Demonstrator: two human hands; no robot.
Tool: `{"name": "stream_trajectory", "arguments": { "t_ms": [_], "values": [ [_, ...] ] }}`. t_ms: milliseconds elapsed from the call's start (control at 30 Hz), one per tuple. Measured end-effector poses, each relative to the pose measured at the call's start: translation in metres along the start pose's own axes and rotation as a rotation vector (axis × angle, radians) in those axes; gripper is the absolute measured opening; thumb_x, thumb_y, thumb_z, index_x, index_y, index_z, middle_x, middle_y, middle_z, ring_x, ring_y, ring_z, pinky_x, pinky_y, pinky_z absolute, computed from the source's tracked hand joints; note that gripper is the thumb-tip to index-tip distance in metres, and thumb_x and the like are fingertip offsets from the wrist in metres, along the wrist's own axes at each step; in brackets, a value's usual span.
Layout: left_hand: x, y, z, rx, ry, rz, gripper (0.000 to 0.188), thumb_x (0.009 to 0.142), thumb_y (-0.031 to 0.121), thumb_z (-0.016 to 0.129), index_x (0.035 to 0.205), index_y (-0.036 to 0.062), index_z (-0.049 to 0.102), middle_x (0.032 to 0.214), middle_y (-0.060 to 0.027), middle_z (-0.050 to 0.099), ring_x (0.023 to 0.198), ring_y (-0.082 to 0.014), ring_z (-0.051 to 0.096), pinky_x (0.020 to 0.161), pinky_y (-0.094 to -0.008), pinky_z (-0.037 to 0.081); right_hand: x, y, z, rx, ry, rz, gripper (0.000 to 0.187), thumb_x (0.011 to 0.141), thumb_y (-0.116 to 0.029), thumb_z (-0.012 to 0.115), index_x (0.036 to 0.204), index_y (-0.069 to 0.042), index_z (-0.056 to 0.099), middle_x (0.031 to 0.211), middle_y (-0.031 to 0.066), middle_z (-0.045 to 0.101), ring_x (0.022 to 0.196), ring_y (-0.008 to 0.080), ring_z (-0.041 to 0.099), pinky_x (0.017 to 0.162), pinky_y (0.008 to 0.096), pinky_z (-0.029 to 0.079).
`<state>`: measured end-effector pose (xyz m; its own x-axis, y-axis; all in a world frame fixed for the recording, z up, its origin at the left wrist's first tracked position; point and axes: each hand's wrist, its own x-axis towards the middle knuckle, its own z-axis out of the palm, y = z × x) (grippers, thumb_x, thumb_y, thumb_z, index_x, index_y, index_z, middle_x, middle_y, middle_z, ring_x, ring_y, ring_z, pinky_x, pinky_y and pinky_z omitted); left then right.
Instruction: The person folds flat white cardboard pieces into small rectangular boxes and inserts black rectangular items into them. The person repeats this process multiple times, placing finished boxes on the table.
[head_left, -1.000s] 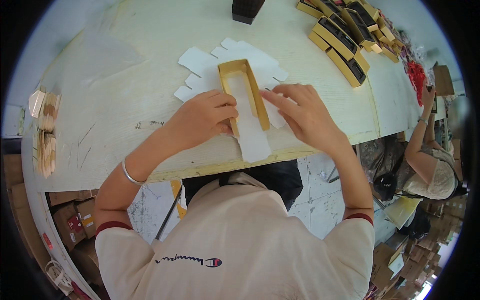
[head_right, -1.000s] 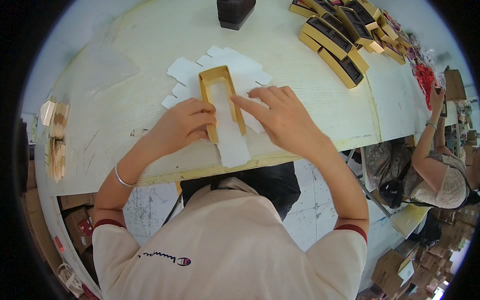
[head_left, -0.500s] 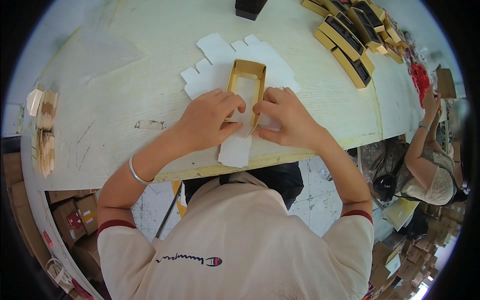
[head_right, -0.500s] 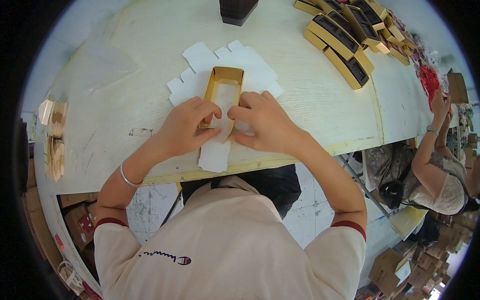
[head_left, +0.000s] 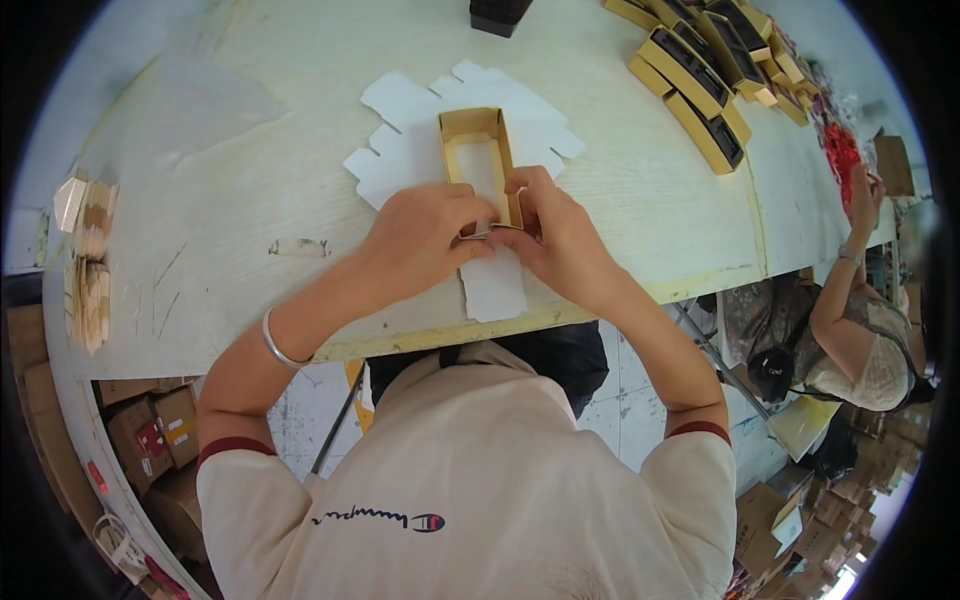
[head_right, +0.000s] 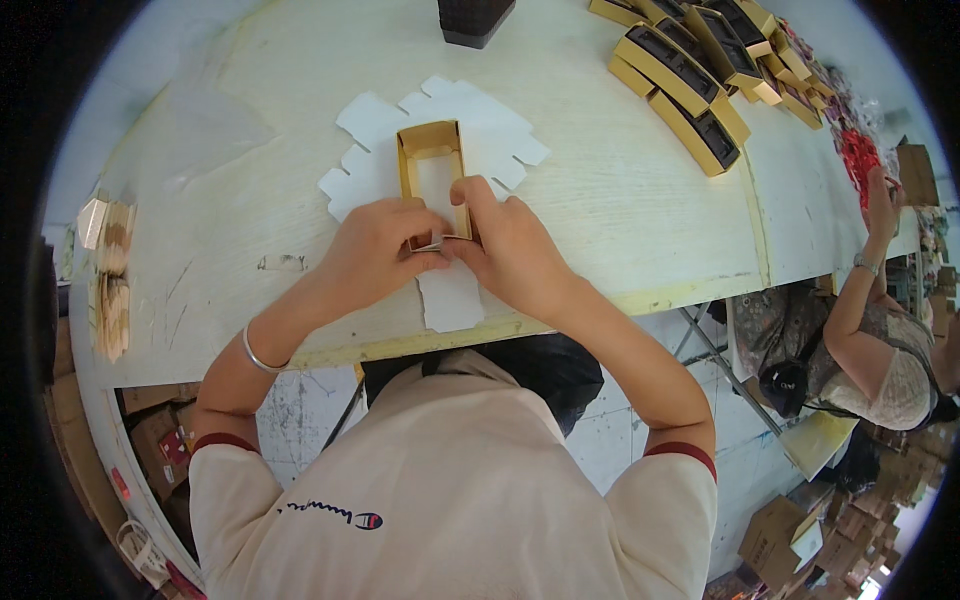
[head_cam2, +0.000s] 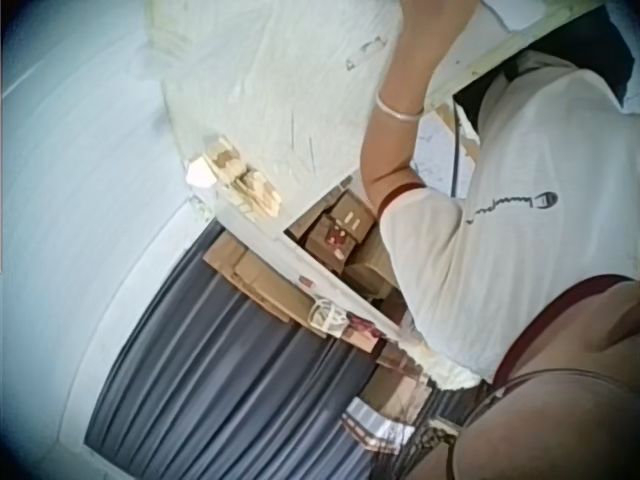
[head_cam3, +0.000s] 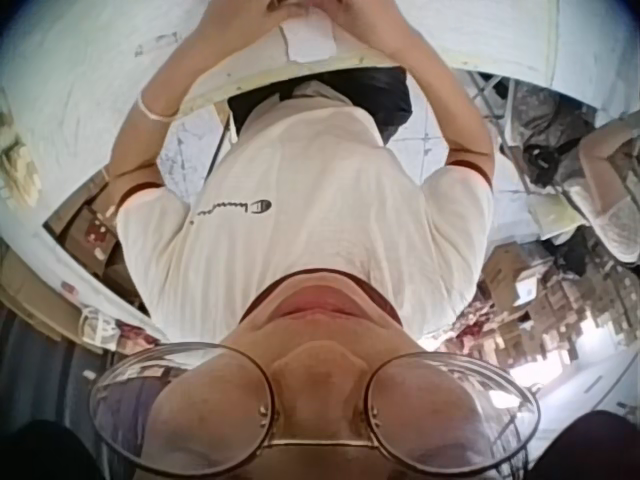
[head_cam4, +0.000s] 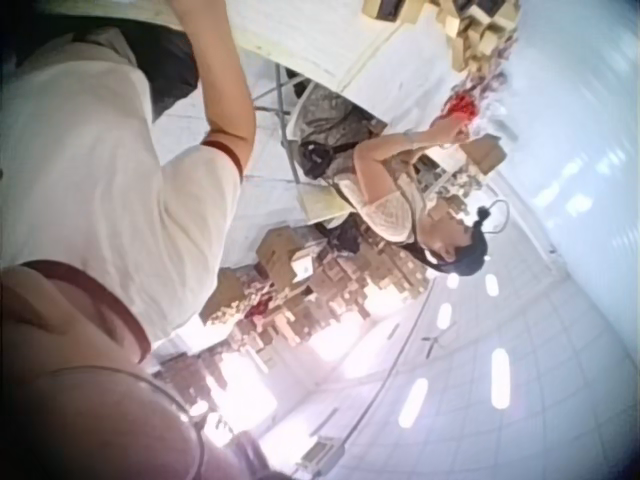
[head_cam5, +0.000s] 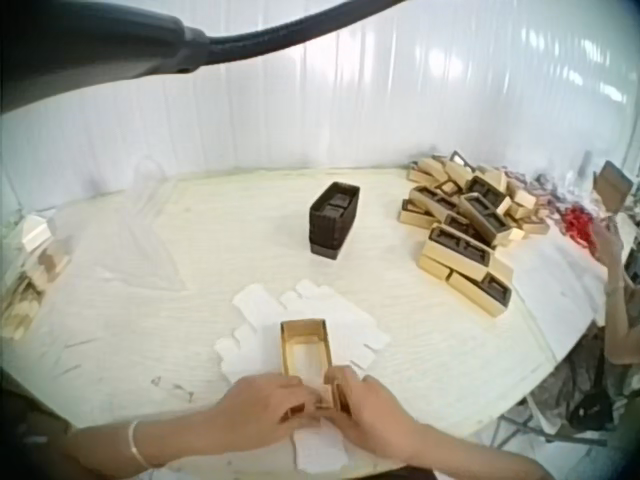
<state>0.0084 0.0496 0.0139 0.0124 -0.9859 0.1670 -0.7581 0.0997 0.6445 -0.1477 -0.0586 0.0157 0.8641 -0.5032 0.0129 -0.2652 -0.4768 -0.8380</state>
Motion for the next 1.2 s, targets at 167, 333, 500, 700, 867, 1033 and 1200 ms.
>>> {"name": "stream_trajectory", "arguments": {
  "t_ms": [167,333,500,700,867,1033,1200],
  "values": [
    [-0.002,0.003,-0.009,-0.049,0.117,-0.067,0.013,0.072,0.008,0.074,0.08,0.001,0.067,0.073,-0.0083,0.058,0.06,-0.021,0.056,0.055,-0.0299,0.045,-0.008,-0.018,-0.024,-0.012,-0.117,-0.242,0.049,0.074,0.003,0.064,0.119,-0.005,0.045,0.093,0.0158,0.058,0.087,0.0325,0.057,0.079,0.0417,0.043],
    [-0.011,0.001,-0.009,-0.107,0.063,-0.162,0.009,0.075,0.006,0.071,0.077,-0.0004,0.066,0.073,-0.0088,0.058,0.06,-0.0195,0.057,0.056,-0.0296,0.045,-0.039,-0.012,-0.027,-0.466,-0.104,-0.523,0.06,0.067,0.001,0.068,0.125,-0.006,0.052,0.134,0.0169,0.046,0.117,0.0325,0.048,0.093,0.0394,0.041],
    [-0.006,-0.003,-0.004,-0.072,-0.002,-0.116,0.011,0.08,0.008,0.068,0.08,-0.0024,0.065,0.074,-0.0087,0.058,0.062,-0.0174,0.058,0.058,-0.0286,0.045,-0.031,0.01,-0.004,-0.514,0.015,-0.693,0.054,0.066,-0.009,0.073,0.116,-0.003,0.055,0.124,0.0163,0.053,0.109,0.0304,0.053,0.089,0.0386,0.043],
    [-0.004,-0.015,-0.011,-0.495,-0.134,-0.276,0.037,0.097,0.031,0.051,0.098,-0.0039,0.062,0.077,-0.0074,0.06,0.064,-0.0135,0.054,0.061,-0.0277,0.045,-0.009,0.025,0.003,-0.344,0.156,-0.668,0.034,0.074,-0.005,0.072,0.102,-0.002,0.054,0.1,0.012,0.057,0.081,0.0269,0.057,0.073,0.0366,0.046],
    [-0.002,-0.008,-0.021,-0.418,-0.195,-0.188,0.04,0.098,0.037,0.046,0.116,0.0019,0.053,0.072,-0.0042,0.055,0.062,-0.0118,0.049,0.06,-0.0277,0.045,-0.004,0.016,0.008,0.126,0.135,-0.411,0.027,0.08,0.004,0.066,0.1,-0.002,0.05,0.091,0.0103,0.054,0.071,0.019,0.053,0.061,0.0293,0.045],
    [-0.001,-0.004,-0.002,-0.487,0.09,-0.263,0.025,0.098,0.021,0.05,0.117,0.0058,0.047,0.079,-0.0042,0.055,0.062,-0.0096,0.05,0.055,-0.0241,0.043,-0.001,0.012,0.015,0.32,0.193,-0.147,0.027,0.082,0.005,0.065,0.1,-0.004,0.046,0.096,0.0106,0.05,0.066,0.0162,0.052,0.057,0.0286,0.044],
    [-0.004,-0.007,0.009,-0.427,0.187,-0.103,0.023,0.088,0.006,0.061,0.108,0.0043,0.05,0.107,-0.0119,0.055,0.076,-0.0249,0.06,0.069,-0.0326,0.049,-0.001,0.019,0.014,-0.079,0.243,-0.386,0.028,0.078,0.007,0.064,0.102,-0.004,0.054,0.1,0.0122,0.05,0.065,0.02,0.054,0.056,0.0316,0.046]
  ]
}}
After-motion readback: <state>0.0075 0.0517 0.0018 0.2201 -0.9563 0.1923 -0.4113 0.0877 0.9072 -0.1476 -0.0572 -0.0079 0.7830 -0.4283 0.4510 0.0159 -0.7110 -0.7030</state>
